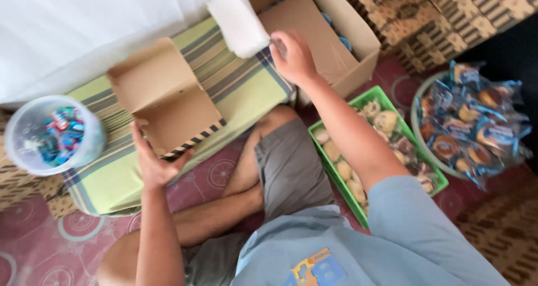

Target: Assembling cardboard snack boxes by folding them and filling them with paper liners and snack packets.

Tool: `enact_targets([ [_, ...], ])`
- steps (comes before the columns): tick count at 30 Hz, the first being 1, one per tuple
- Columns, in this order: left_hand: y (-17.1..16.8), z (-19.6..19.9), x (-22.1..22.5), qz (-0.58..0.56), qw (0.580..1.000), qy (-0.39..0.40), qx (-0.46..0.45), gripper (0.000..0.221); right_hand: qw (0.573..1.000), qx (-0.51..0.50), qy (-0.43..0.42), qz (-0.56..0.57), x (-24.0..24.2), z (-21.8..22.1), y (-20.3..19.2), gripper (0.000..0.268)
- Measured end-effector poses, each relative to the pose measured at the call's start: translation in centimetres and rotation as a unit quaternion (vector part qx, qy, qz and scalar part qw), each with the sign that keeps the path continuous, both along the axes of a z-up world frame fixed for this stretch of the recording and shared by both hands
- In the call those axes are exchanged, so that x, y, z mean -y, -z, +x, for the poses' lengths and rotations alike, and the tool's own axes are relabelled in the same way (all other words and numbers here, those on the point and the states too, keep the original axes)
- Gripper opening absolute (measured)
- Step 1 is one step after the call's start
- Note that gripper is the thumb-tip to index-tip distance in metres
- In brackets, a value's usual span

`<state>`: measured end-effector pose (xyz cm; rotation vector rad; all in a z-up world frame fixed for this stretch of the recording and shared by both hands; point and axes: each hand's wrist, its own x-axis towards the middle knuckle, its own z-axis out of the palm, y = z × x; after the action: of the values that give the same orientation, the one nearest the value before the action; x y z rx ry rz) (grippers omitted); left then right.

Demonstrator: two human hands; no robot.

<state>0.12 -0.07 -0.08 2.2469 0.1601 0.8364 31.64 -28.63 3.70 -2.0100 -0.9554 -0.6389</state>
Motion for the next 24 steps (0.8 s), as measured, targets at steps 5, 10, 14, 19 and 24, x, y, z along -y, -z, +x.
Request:
enact_targets([
  [5,0.6,0.2,-0.3,-0.022,1.0,-0.019,-0.001,0.133,0.977,-0.096,0.076,-0.173,-4.6,5.5,1.9,0.029],
  [10,1.0,0.2,-0.4,-0.037,0.999,-0.03,-0.012,0.133,0.963,-0.199,0.083,-0.164,-5.4,6.9,2.8,0.028],
  [14,1.3,0.2,-0.5,-0.026,0.999,-0.034,-0.009,0.133,0.97,-0.159,0.083,-0.164,-5.8,8.5,5.2,0.033],
  [19,1.2,0.1,-0.5,-0.041,0.998,-0.035,-0.024,0.135,0.961,-0.203,0.067,-0.178,-6.3,8.0,3.7,0.032],
  [24,0.0,0.2,-0.3,-0.075,0.996,-0.029,-0.034,0.133,0.957,-0.243,0.062,-0.148,-6.9,8.6,4.1,0.035],
])
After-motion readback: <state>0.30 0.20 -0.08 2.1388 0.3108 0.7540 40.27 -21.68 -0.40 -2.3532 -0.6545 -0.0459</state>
